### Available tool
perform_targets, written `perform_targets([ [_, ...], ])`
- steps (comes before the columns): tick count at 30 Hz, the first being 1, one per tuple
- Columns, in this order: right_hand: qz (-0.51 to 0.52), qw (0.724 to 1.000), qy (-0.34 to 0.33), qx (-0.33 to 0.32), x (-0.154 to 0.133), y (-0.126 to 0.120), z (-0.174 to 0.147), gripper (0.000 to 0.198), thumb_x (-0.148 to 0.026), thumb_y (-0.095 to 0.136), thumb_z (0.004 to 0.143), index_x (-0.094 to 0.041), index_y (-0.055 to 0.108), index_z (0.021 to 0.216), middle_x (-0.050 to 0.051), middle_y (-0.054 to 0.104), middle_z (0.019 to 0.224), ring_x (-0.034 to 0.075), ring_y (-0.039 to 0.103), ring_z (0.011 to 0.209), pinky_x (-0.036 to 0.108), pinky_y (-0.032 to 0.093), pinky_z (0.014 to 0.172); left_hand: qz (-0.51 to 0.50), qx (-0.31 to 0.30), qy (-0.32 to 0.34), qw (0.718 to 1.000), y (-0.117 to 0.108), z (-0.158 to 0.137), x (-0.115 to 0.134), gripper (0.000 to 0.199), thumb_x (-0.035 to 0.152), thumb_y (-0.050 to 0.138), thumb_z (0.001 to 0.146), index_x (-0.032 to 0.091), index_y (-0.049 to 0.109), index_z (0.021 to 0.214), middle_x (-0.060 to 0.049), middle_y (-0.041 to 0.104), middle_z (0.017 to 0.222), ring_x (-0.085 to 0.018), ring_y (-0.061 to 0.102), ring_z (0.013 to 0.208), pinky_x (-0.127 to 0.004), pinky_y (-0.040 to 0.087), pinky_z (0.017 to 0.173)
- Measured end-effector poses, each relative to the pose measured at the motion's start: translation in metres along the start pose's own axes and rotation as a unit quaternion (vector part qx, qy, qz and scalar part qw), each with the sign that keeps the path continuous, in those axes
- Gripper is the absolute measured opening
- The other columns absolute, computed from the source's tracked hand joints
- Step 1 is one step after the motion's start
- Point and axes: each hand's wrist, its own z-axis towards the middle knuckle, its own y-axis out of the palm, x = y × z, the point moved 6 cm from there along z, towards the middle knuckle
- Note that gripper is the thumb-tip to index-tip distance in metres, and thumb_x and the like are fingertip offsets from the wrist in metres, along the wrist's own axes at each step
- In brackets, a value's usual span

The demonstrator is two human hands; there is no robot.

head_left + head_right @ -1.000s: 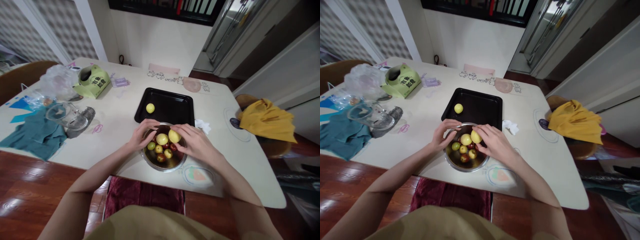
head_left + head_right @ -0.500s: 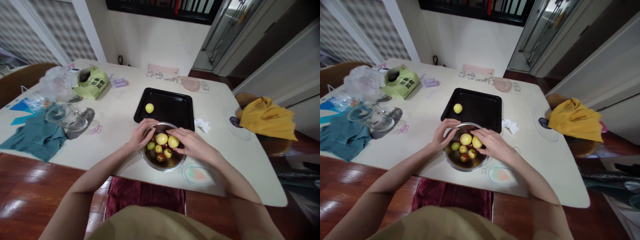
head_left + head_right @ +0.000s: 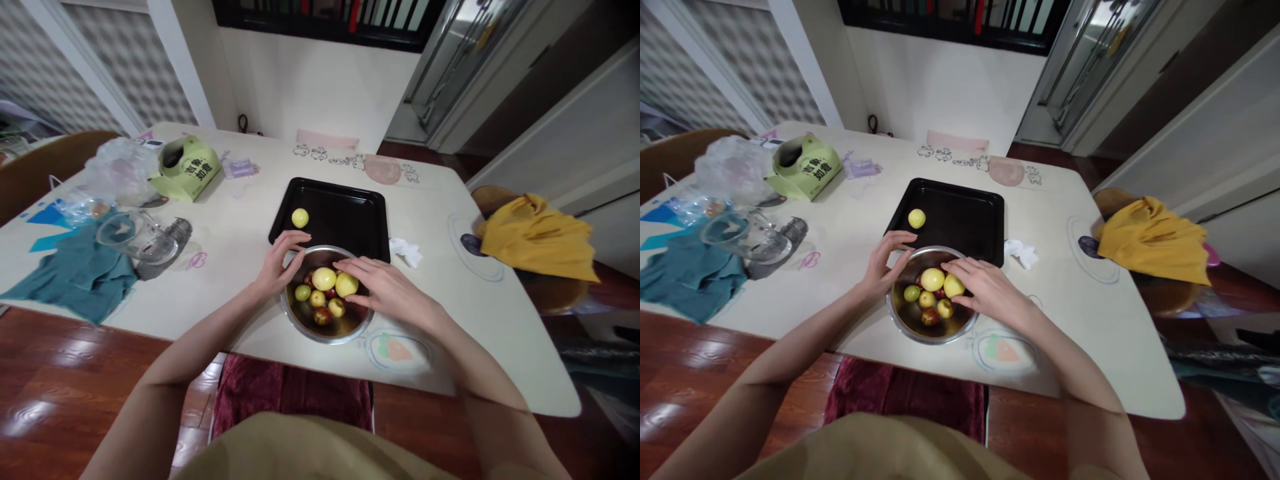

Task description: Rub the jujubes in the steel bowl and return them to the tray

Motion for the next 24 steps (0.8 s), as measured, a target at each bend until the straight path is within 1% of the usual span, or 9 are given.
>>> perform_targets([
  [4,0.005,1.000,-0.002,0.004,-0.001,0.000,0.000,0.061,-0.032,0.078,0.094,-0.024,0.056,0.150,0.012,0.070,0.143,0.032,0.068,0.130,0.052,0.058,0.109,0.042,0.014,-0.023,0.999,-0.004,0.005,-0.028,0.024,0.024,0.054,0.108,0.021,0.063,0.130,-0.013,0.065,0.132,-0.022,0.064,0.126,-0.038,0.062,0.097],
  [6,0.007,1.000,-0.006,0.011,-0.002,-0.002,0.000,0.060,-0.033,0.077,0.095,-0.025,0.056,0.151,0.011,0.070,0.143,0.032,0.068,0.130,0.053,0.058,0.108,0.082,-0.002,-0.027,0.996,-0.002,0.011,-0.047,0.028,0.023,0.052,0.107,0.021,0.060,0.134,-0.014,0.062,0.139,-0.024,0.061,0.132,-0.043,0.059,0.106],
  [8,0.006,1.000,-0.007,0.017,-0.003,-0.005,-0.001,0.058,-0.035,0.076,0.096,-0.026,0.057,0.150,0.011,0.071,0.143,0.032,0.069,0.129,0.053,0.059,0.108,0.126,-0.026,-0.037,0.991,0.003,0.016,-0.068,0.035,0.024,0.053,0.106,0.021,0.056,0.141,-0.015,0.057,0.147,-0.027,0.055,0.141,-0.051,0.051,0.118],
  [9,0.004,1.000,-0.007,0.020,-0.003,-0.007,-0.001,0.058,-0.035,0.075,0.096,-0.026,0.057,0.150,0.011,0.071,0.143,0.031,0.069,0.129,0.053,0.059,0.108,0.145,-0.038,-0.047,0.988,0.005,0.019,-0.078,0.040,0.024,0.054,0.105,0.021,0.054,0.145,-0.016,0.054,0.152,-0.028,0.053,0.145,-0.053,0.047,0.122],
  [11,0.001,1.000,-0.008,0.025,-0.004,-0.011,-0.002,0.057,-0.036,0.075,0.097,-0.026,0.057,0.150,0.011,0.071,0.142,0.031,0.069,0.129,0.052,0.060,0.107,0.176,-0.057,-0.066,0.981,0.011,0.024,-0.096,0.049,0.024,0.057,0.102,0.020,0.049,0.150,-0.018,0.048,0.159,-0.031,0.049,0.149,-0.056,0.043,0.125],
  [13,-0.002,0.999,-0.010,0.030,-0.005,-0.014,-0.003,0.055,-0.036,0.074,0.097,-0.026,0.058,0.149,0.011,0.071,0.142,0.031,0.070,0.129,0.050,0.060,0.107,0.192,-0.069,-0.077,0.976,0.016,0.028,-0.109,0.056,0.023,0.061,0.098,0.020,0.048,0.152,-0.018,0.047,0.160,-0.034,0.048,0.150,-0.058,0.042,0.126],
  [17,-0.003,0.999,-0.013,0.038,-0.006,-0.016,-0.003,0.054,-0.036,0.074,0.098,-0.026,0.059,0.149,0.012,0.071,0.142,0.031,0.070,0.128,0.051,0.060,0.107,0.211,-0.101,-0.096,0.968,0.022,0.033,-0.121,0.058,0.021,0.066,0.092,0.020,0.052,0.149,-0.017,0.053,0.154,-0.035,0.053,0.144,-0.059,0.045,0.123],
  [20,-0.001,0.999,-0.016,0.033,-0.007,-0.015,-0.002,0.055,-0.036,0.074,0.098,-0.024,0.058,0.148,0.012,0.071,0.142,0.031,0.070,0.128,0.052,0.060,0.107,0.222,-0.118,-0.112,0.961,0.023,0.034,-0.122,0.053,0.018,0.066,0.091,0.019,0.055,0.143,-0.017,0.057,0.146,-0.034,0.060,0.134,-0.056,0.051,0.116],
  [24,-0.001,1.000,-0.014,0.025,-0.008,-0.014,-0.002,0.053,-0.035,0.073,0.099,-0.022,0.058,0.148,0.013,0.070,0.143,0.031,0.069,0.129,0.052,0.060,0.107,0.233,-0.099,-0.116,0.960,0.020,0.036,-0.118,0.044,0.016,0.067,0.088,0.021,0.058,0.131,-0.015,0.059,0.135,-0.032,0.066,0.119,-0.050,0.057,0.104],
])
